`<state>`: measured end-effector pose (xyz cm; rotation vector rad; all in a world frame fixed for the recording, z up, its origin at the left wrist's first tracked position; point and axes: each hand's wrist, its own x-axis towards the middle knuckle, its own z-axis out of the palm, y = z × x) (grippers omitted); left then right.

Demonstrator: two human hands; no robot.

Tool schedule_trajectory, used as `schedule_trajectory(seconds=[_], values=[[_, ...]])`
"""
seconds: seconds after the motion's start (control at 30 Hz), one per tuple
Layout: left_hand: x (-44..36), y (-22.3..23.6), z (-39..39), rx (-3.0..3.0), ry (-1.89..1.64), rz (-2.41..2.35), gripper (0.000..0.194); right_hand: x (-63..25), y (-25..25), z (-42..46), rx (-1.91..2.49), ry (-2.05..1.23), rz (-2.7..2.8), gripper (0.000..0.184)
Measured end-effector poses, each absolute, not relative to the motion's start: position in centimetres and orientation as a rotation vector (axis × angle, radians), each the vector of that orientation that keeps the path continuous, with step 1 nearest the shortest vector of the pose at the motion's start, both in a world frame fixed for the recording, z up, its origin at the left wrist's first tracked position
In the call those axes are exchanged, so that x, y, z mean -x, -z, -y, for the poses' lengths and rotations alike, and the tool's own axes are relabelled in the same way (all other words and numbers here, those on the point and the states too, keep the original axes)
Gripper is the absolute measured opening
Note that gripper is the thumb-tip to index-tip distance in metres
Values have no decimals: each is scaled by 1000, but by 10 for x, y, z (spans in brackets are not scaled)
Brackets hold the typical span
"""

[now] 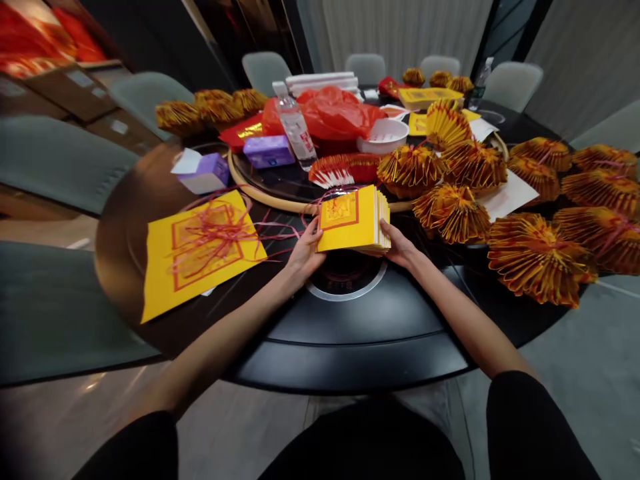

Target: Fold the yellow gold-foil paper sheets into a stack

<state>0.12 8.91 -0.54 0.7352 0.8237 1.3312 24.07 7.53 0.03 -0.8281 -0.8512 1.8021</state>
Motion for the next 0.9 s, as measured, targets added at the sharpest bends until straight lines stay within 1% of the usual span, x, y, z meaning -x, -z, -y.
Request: schedule_trajectory(seconds=[0.07,0.17,0.27,0.4,0.5,0.57,0.67,0.77,0.9], values=[[-1,11,-86,-698,-1300,-857,62,-234,-1,-71,764,-1838,802,63],[1,13,-87,-633,-1267,-891,62,-232,-4,-69,749,-1824,763,58],[3,11,-89,-661,-1217,-928,69,-239,-3,-70,831,-1802,797,53],[3,8,-87,-730,-1219,-968,81,-245,-4,-70,909,-1819,842,51],[3,4,-84,-776,-1230,-969,75,-246,-9,-66,941,-1828,858,50],[3,2,-81,-794,-1237,-988,70,-246,-11,-64,963,-1833,892,54],[3,0,-79,-827,-1231,-994,72,-246,-10,-61,997,-1845,947,58],[3,0,-78,-898,-1218,-990,75,-246,-7,-61,1007,-1842,972,57],[2,1,-77,-949,-1223,-1040,68,-246,-5,-61,1007,-1847,1002,56]])
